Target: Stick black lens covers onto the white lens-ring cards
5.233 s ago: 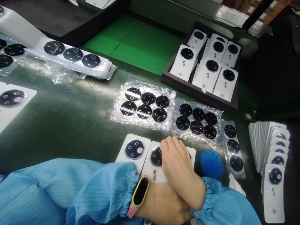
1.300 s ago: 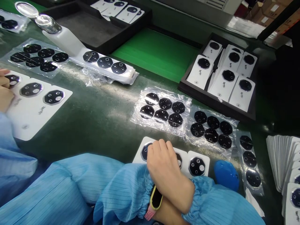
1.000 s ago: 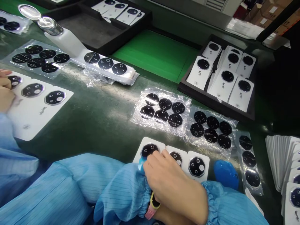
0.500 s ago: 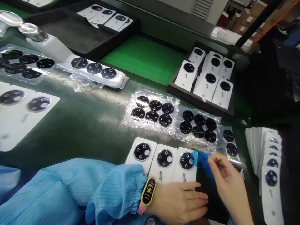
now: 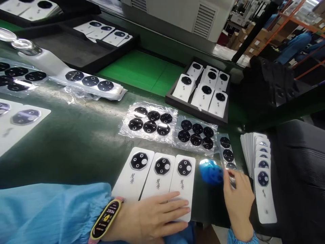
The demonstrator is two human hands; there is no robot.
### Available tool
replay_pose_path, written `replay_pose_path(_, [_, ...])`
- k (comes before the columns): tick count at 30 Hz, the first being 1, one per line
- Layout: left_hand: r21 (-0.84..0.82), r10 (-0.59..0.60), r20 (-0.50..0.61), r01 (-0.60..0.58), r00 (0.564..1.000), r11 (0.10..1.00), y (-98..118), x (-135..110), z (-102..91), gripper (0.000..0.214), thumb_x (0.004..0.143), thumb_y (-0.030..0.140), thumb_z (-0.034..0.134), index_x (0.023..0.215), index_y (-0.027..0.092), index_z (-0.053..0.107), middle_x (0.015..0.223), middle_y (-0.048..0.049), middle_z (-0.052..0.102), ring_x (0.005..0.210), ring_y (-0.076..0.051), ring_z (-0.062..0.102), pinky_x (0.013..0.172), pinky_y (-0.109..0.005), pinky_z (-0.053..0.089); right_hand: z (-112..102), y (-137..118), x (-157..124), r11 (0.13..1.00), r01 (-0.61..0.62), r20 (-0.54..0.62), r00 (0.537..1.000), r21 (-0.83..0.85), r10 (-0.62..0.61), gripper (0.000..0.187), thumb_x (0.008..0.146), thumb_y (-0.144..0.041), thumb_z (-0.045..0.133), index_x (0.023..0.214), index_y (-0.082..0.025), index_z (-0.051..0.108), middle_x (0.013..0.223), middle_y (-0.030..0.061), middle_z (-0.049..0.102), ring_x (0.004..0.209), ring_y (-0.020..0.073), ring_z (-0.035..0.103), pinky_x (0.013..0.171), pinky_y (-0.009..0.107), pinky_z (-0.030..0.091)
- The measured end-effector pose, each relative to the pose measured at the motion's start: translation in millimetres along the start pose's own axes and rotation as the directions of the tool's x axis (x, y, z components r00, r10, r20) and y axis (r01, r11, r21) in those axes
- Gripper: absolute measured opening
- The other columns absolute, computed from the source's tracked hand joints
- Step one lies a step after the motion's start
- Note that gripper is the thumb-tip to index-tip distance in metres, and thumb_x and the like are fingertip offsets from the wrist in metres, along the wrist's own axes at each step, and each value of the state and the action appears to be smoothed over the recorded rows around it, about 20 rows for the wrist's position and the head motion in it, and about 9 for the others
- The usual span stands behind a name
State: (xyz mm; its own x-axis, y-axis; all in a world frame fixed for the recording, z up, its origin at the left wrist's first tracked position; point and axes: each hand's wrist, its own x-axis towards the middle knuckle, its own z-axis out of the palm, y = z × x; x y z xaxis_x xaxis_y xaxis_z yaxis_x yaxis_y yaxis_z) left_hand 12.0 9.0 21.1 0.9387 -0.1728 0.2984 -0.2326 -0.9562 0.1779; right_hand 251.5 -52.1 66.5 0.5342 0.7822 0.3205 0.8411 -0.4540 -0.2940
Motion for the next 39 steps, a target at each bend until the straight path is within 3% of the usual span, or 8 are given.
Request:
replay_pose_path(5, [-0.021,-0.006,0.027,0.007,1.0,1.0,-3,-4,1.3,0.048,0.09,0.043,0.055,0.129,0.016,0.054,0.14,-0.0061,0.052,0.134,-0.021,0.043,0.114,-0.038,0.034,-14,27,-4,0.997,-0.073,0.074,0.995,0.028,0.07,0.04,0.081,-0.056,0.043,0.068,-0.023,0.062,0.075,0.013,0.072,0.07,0.03,0.068,0.052,0.036,0.047])
replay_pose_path(10, [-0.032,-0.003,0.029,0.004,1.0,0.999,-4,-2,5.7,0.045,0.092,0.042,0.052,0.129,0.015,0.054,0.139,-0.0066,0.053,0.132,-0.021,0.045,0.114,-0.04,0.034,-7,25,-6,0.99,-0.071,0.096,0.994,0.122,0.059,0.05,0.08,-0.064,0.046,0.065,-0.021,0.068,0.059,0.0082,0.07,0.051,0.0254,0.066,0.044,0.033,0.047])
replay_pose_path(18, [-0.063,0.007,0.044,-0.004,0.999,0.998,-8,-3,5.8,0.047,0.094,0.043,0.05,0.13,0.012,0.053,0.14,-0.0098,0.052,0.134,-0.023,0.044,0.115,-0.041,0.032,17,12,3,0.971,0.156,0.005,0.987,0.183,-0.16,0.055,0.086,-0.065,0.045,0.075,-0.021,0.074,0.07,0.0061,0.075,0.056,0.0198,0.069,0.053,0.03,0.055])
replay_pose_path(23, [-0.083,0.019,0.027,-0.017,0.999,0.996,-9,-3,6.9,0.046,0.094,0.043,0.05,0.128,0.012,0.054,0.139,-0.0109,0.053,0.133,-0.023,0.045,0.114,-0.043,0.033,31,14,2,0.946,0.298,-0.097,0.953,0.128,-0.287,0.052,0.09,-0.059,0.044,0.076,-0.02,0.075,0.079,0.0092,0.075,0.077,0.0248,0.07,0.068,0.037,0.057])
replay_pose_path(25, [-0.081,0.022,0.022,-0.02,1.0,0.997,-9,-2,5.6,0.047,0.093,0.044,0.051,0.126,0.011,0.056,0.137,-0.0116,0.055,0.131,-0.024,0.046,0.113,-0.043,0.033,33,14,1,0.939,0.328,-0.125,0.941,0.105,-0.314,0.049,0.091,-0.056,0.045,0.074,-0.021,0.075,0.078,0.0089,0.075,0.075,0.0244,0.069,0.066,0.038,0.057])
replay_pose_path(29, [-0.078,0.029,0.016,-0.027,0.999,0.997,-10,2,1.3,0.047,0.093,0.045,0.052,0.123,0.01,0.058,0.133,-0.0126,0.058,0.128,-0.025,0.05,0.111,-0.043,0.036,26,15,-1,0.93,0.358,-0.131,0.929,0.083,-0.346,0.049,0.094,-0.051,0.043,0.07,-0.02,0.072,0.067,0.0056,0.073,0.062,0.02,0.069,0.057,0.032,0.055])
replay_pose_path(34, [-0.055,0.007,-0.018,-0.008,1.0,0.998,-15,7,-5.5,0.046,0.093,0.045,0.052,0.124,0.011,0.057,0.131,-0.0114,0.06,0.126,-0.025,0.051,0.108,-0.042,0.039,2,25,-6,0.951,0.309,-0.153,0.941,0.023,-0.302,0.044,0.097,-0.044,0.04,0.084,-0.015,0.071,0.076,0.0076,0.075,0.065,0.0206,0.071,0.051,0.029,0.053])
replay_pose_path(39, [-0.023,0.033,-0.091,-0.035,0.995,0.999,-16,17,-2.6,0.047,0.094,0.046,0.048,0.125,0.012,0.056,0.13,-0.0098,0.061,0.125,-0.024,0.052,0.106,-0.04,0.042,-6,39,-21,0.922,0.369,-0.142,0.913,-0.113,-0.383,0.046,0.095,-0.049,0.044,0.075,-0.016,0.069,0.071,0.0084,0.073,0.064,0.0217,0.069,0.051,0.03,0.052])
